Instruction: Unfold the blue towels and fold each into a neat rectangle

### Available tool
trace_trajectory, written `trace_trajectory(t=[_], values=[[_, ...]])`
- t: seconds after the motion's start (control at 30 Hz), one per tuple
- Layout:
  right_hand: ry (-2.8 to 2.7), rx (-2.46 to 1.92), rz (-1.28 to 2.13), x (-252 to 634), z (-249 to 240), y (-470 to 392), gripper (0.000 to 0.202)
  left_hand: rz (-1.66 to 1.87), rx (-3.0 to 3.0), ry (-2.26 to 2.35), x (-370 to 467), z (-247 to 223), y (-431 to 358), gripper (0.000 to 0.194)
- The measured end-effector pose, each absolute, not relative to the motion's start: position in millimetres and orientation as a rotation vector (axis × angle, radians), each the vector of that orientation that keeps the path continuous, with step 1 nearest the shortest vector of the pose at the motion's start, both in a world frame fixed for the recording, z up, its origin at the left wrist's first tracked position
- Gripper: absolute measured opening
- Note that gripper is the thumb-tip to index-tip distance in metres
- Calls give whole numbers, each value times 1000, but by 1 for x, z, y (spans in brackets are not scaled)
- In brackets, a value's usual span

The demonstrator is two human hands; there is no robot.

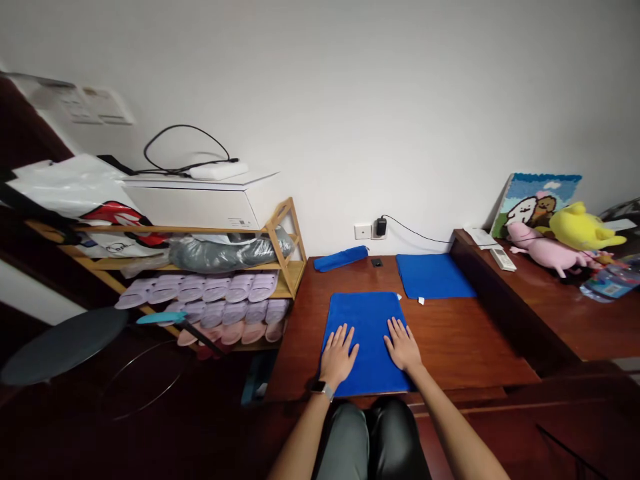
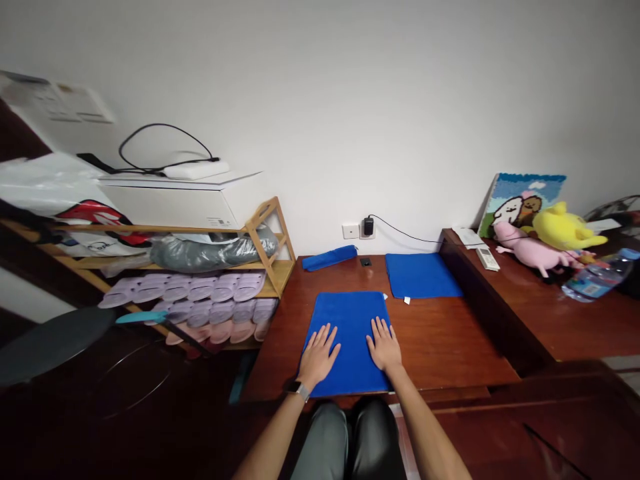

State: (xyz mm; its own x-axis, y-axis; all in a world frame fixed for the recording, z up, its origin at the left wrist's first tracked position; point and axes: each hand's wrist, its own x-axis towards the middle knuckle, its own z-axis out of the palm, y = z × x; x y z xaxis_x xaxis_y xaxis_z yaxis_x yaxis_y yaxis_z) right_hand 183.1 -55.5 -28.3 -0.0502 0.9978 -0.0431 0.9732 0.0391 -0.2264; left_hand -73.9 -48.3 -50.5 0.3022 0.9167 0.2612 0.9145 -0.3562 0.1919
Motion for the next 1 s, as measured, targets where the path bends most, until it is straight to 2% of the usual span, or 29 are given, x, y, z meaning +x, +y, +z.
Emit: trace_trajectory(t=[0.2,0.4,0.67,1.0], values=[[-2083,-2122,228,162,-15,-59,68,595,2451,1983,-101,-42,-54,61],[-2181,-1920,261,109,-29,-92,65,533,2581,1770,-64,-55,-89,59],[-2115,-2111,288,174,-22,-99,67,507,2558,1803,-89,-54,-87,61],[-2131,-2069,304,174,-23,-98,68,517,2570,1801,-85,-51,-89,62]])
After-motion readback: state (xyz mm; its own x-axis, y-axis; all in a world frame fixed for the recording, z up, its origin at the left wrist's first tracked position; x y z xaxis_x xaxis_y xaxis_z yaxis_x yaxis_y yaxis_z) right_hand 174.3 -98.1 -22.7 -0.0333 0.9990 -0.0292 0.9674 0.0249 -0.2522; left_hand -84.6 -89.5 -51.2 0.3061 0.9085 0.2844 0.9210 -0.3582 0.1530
